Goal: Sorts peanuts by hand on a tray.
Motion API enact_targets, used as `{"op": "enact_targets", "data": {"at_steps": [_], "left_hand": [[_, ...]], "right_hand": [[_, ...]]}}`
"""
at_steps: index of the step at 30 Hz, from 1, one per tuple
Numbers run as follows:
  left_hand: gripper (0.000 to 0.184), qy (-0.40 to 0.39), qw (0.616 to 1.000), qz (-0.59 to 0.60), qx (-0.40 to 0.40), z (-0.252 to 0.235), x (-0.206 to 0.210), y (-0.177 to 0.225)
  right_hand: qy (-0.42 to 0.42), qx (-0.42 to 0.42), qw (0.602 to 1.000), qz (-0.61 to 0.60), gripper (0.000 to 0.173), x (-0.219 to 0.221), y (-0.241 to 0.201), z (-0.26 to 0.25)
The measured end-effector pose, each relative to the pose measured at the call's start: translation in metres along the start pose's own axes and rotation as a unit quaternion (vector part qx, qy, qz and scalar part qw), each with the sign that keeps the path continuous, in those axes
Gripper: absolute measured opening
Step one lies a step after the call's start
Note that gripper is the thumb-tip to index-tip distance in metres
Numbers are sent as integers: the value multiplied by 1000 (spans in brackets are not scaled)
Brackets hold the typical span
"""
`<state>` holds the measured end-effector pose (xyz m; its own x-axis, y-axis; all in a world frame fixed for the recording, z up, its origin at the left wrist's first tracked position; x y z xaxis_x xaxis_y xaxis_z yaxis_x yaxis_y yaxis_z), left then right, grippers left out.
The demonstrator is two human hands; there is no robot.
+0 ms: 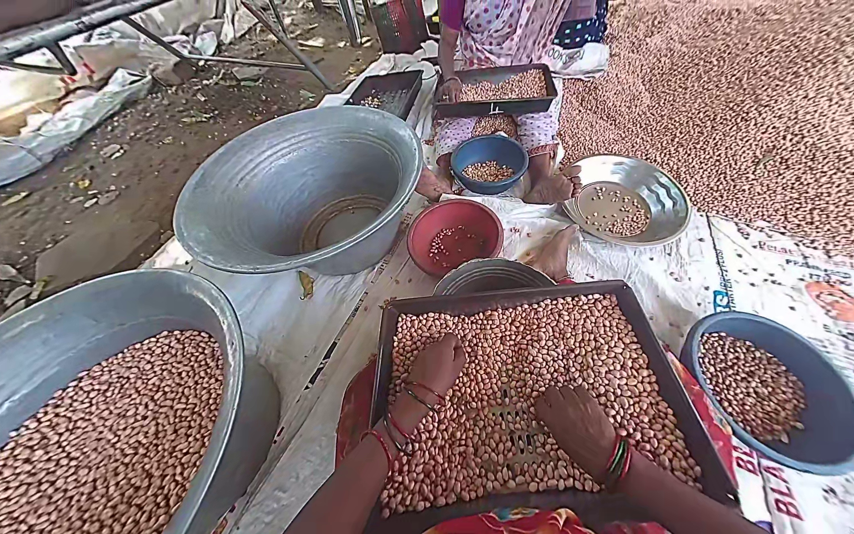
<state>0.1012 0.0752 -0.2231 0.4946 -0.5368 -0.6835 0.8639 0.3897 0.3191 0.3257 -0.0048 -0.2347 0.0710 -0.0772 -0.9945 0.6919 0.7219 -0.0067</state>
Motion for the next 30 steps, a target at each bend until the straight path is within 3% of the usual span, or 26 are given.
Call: {"op": "enact_targets", "data": {"at_steps": [2, 3, 5, 6, 7, 10, 12, 13, 14, 17, 18, 23, 26, 30], "left_hand": [[24, -24, 978, 207, 23, 6, 7, -7], [14, -47, 941, 334, 26, 10, 15, -10], [20, -148, 815, 560, -12, 25, 29, -9], [23, -191, 768, 610, -33, 32, 35, -9], [27, -223, 747, 624, -52, 37, 40, -10], [30, -274, 769, 570, -94, 46, 55, -8], [28, -283, 802, 517, -102, 48, 65, -7], [26, -277, 823, 487, -93, 49, 67, -5], [24, -269, 845, 455, -81, 51, 68, -2], [28, -241, 903, 356, -4, 51, 71, 7], [30, -240, 913, 330, 21, 49, 71, 11], [34, -262, 926, 264, 60, 41, 81, 30], [35, -278, 923, 264, 40, 40, 86, 31], [30, -295, 889, 349, -30, 48, 86, 23]], "right_hand": [[68, -16, 998, 6, 11, 8, 4, -1], [99, -25, 995, 14, 9, 12, 6, -1], [120, -30, 992, 12, 8, 15, 8, -2], [114, -27, 993, 1, 9, 14, 8, -2], [102, -21, 994, -18, 10, 11, 7, -3], [26, 9, 997, -69, 16, -6, 5, -13], [-149, 59, 977, -139, 28, -25, 8, -24], [-193, 79, 963, -171, 31, -30, 14, -28], [-190, 102, 957, -195, 32, -34, 21, -28], [-21, 136, 968, -209, 26, -38, 43, -14], [-19, 139, 965, -222, 26, -42, 47, -11], [-267, 133, 931, -210, 32, -44, 31, -12], [-253, 108, 946, -171, 27, -30, 20, -12], [-298, 97, 937, -155, 31, -30, 12, -14]]}}
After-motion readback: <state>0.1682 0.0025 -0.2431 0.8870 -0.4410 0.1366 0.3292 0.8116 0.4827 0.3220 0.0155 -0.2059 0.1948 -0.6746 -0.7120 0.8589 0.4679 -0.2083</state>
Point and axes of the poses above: each hand's wrist, its own z-axis away from the middle knuckle, its own x-axis out of the palm, y = z × x, the point moved 2 cm from there along -z, towards the middle knuckle, and after that the axes turned 12 degrees about -x, right-handed, at the moved point
